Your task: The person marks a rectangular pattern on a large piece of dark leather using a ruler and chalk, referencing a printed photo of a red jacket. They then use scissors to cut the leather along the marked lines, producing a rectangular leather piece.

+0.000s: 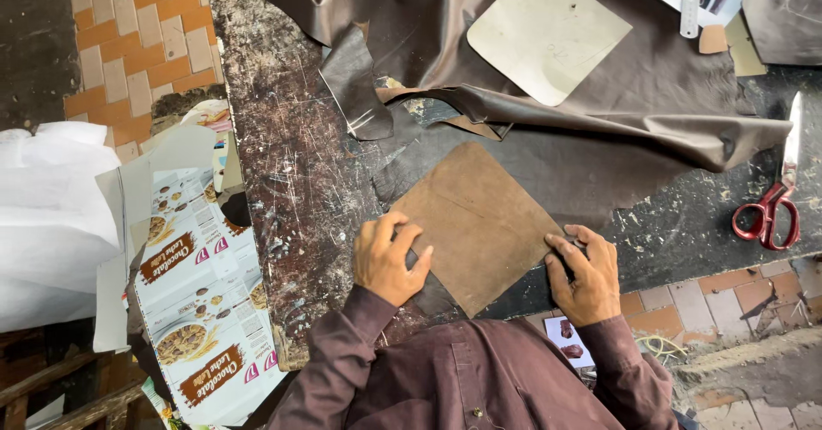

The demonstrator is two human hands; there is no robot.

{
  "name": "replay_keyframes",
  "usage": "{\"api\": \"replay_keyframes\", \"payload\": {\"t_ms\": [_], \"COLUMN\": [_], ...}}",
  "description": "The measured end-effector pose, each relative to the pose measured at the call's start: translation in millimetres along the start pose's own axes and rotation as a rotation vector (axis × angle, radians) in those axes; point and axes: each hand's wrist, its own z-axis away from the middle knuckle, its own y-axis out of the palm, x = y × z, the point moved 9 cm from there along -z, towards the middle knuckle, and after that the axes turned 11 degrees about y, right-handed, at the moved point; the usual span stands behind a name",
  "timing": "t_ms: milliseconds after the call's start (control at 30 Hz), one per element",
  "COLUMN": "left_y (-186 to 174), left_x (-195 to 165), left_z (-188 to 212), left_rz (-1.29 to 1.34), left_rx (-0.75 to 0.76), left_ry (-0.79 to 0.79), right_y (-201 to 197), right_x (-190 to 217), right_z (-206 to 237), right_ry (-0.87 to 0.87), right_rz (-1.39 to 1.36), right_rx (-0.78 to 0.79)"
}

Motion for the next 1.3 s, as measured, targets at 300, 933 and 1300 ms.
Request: {"api": "replay_keyframes", "payload": {"t_ms": [300,933,1300], "left_y": [-5.7,-5.5,-4.3], "left_x": [32.6,86.9,78.2], "left_z": [3.1,31.8,27.5], "left_rz": [-0.074,0.054,-0.027], "left_rx": [-0.090,-0.209,-0.152], "left_ry": [-0.063,-0.190,-0.155], "right_y": [12.4,39.6,101.3], "right_x": [25.2,55.9,92.1], "right_z": [-2.0,-43.6,-51.1], "right_ry": [-0.104,-0.164,-0.286], "right_rz": [0.192,0.288,0.173], "right_rx": [0.036,0.243,0.255]}}
